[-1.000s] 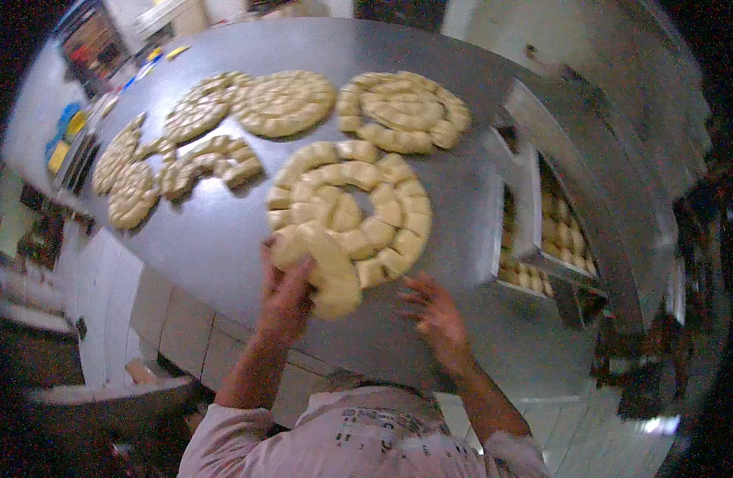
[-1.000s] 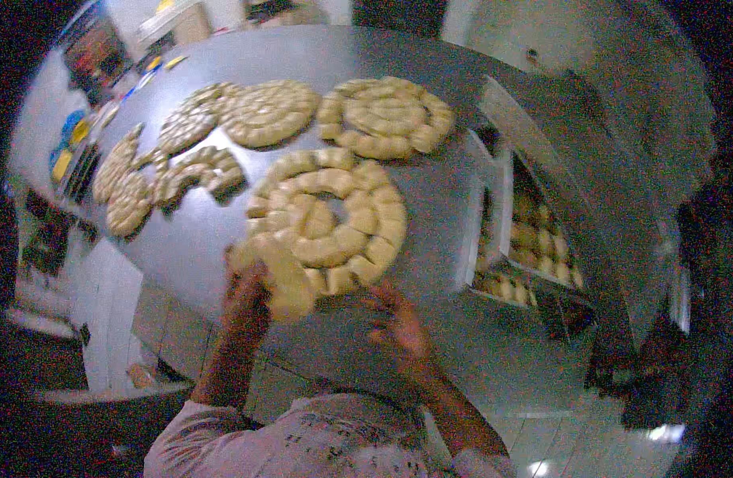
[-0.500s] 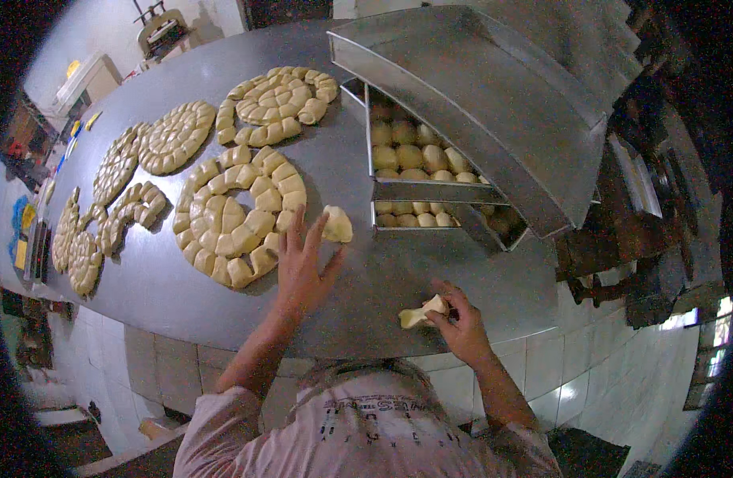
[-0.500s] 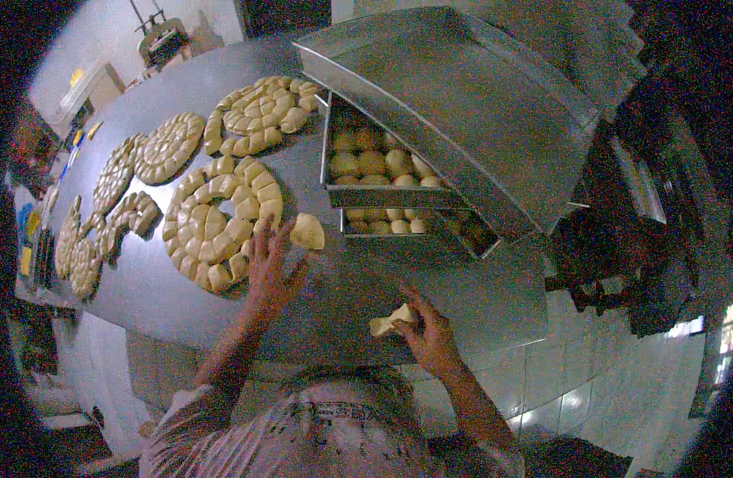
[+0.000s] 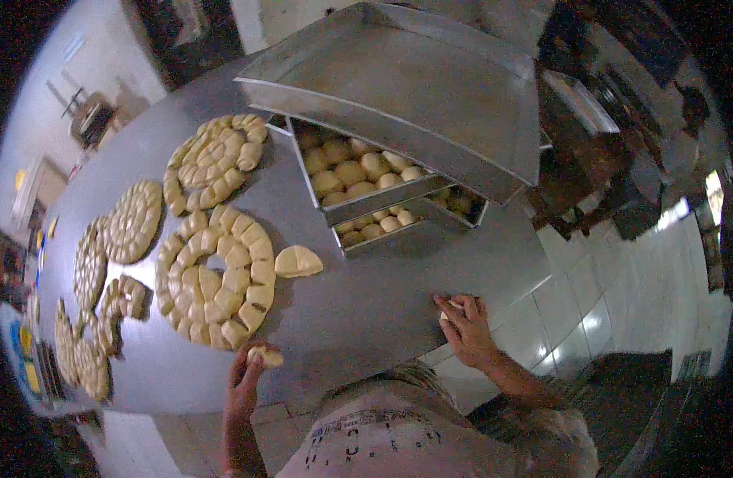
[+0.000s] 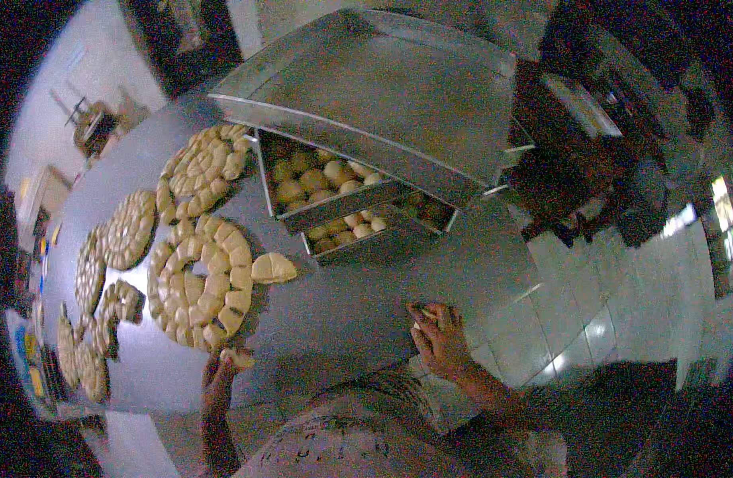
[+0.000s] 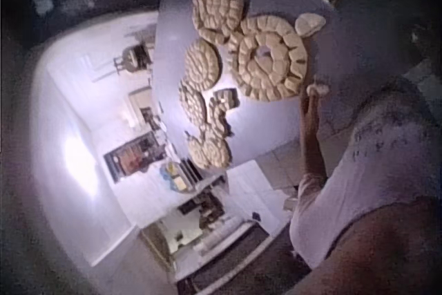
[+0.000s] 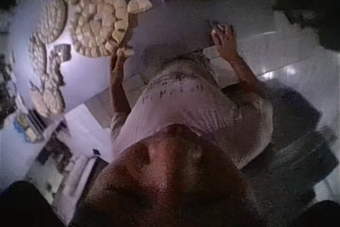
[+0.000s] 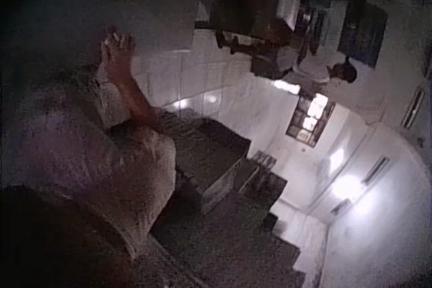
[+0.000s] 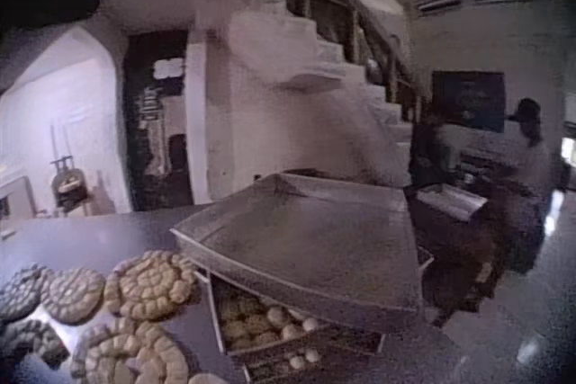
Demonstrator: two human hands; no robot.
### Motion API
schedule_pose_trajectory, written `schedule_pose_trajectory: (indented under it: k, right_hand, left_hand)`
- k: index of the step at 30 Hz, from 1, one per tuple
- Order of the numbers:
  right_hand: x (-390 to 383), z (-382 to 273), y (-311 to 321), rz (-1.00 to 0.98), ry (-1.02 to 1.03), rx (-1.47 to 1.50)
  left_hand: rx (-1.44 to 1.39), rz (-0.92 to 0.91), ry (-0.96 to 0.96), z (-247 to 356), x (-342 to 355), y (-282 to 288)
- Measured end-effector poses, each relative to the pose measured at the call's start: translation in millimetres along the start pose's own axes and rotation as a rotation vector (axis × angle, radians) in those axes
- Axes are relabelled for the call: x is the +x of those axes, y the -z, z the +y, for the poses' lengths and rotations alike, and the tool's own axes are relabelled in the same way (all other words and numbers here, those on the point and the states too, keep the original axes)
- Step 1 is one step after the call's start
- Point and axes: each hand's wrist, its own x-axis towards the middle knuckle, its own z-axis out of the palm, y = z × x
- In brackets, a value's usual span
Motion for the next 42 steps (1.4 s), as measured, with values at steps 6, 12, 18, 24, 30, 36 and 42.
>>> schedule_pose_trajectory:
  k: [6, 12, 18, 24, 30, 36, 42]
  right_hand:
    - [82.2, -6.9, -35.7, 0.306, -0.143, -0.318]
    - [36.9, 28.3, -14.4, 0.141, -0.131, -0.202]
    - [76.8, 11.3, -17.7, 0.328, -0.060, -0.133]
    - [76.5, 96.9, 21.9, 0.228, -0.154, -0.239]
    - [69.9, 74.4, -9.2, 0.209, -0.088, 0.085]
    - [78.9, 116.0, 11.7, 0.266, -0.040, -0.264]
    - [44.8, 141.5, 97.0, -0.050, -0.277, 0.318]
  left_hand:
    - [0.004, -0.152, 0.021, 9.8, 20.7, -45.5]
    - [0.231, 0.009, -0.086, -16.5, 38.4, -11.9]
    - [0.622, -0.283, -0.089, 18.2, 45.6, -76.4]
    - [0.070, -0.120, -0.030, 20.1, 54.8, -88.0]
    - [0.189, -0.055, -0.026, -3.9, 67.6, -112.4]
    - [0.039, -0.108, 0.079, 12.7, 64.8, -158.9]
    - [0.061, 0.004, 0.048, 18.6, 47.3, -150.4]
